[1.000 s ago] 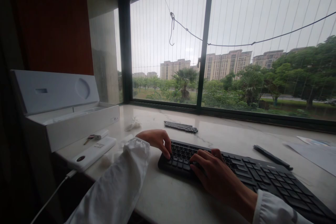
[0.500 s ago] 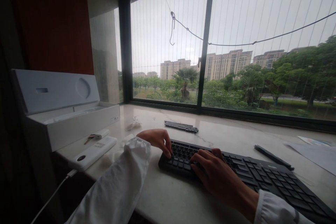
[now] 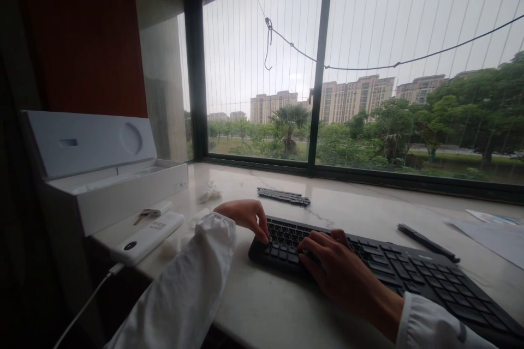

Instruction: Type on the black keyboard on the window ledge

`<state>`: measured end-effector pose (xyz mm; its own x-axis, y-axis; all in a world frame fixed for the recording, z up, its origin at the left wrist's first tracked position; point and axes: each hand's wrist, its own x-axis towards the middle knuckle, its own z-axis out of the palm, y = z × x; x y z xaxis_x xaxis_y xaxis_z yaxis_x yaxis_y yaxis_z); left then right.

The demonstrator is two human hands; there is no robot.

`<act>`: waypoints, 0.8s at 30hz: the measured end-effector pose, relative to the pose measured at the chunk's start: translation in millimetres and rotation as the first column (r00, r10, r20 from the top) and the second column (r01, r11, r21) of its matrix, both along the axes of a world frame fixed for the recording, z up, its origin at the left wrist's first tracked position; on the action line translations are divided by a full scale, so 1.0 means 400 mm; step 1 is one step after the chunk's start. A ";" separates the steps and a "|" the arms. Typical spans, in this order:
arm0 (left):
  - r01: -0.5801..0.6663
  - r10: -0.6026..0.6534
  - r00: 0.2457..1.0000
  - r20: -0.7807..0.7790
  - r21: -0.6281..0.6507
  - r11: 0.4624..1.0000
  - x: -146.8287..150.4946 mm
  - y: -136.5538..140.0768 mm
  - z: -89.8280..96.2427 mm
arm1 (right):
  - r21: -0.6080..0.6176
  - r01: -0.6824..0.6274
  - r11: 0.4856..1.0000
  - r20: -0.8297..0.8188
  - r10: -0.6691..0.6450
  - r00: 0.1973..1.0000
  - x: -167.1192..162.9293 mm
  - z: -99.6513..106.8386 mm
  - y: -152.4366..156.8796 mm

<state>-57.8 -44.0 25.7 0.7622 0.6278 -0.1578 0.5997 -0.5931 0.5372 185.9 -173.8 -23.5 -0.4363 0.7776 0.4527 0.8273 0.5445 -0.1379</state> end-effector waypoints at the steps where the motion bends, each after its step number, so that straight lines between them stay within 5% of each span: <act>1: 0.004 -0.004 1.000 -0.002 -0.003 1.000 0.000 0.000 0.000 | -0.001 -0.006 1.000 -0.004 0.006 1.000 0.001 -0.001 0.000; 24: 0.025 -0.025 0.999 -0.030 0.001 1.000 -0.003 0.000 0.005 | 0.045 -0.022 0.999 0.015 0.021 1.000 0.010 -0.015 0.006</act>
<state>-58.8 -44.0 27.6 0.7726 0.6088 -0.1802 0.6006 -0.6086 0.5185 189.8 -171.6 -29.4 -0.4596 0.7468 0.4806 0.8170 0.5677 -0.1008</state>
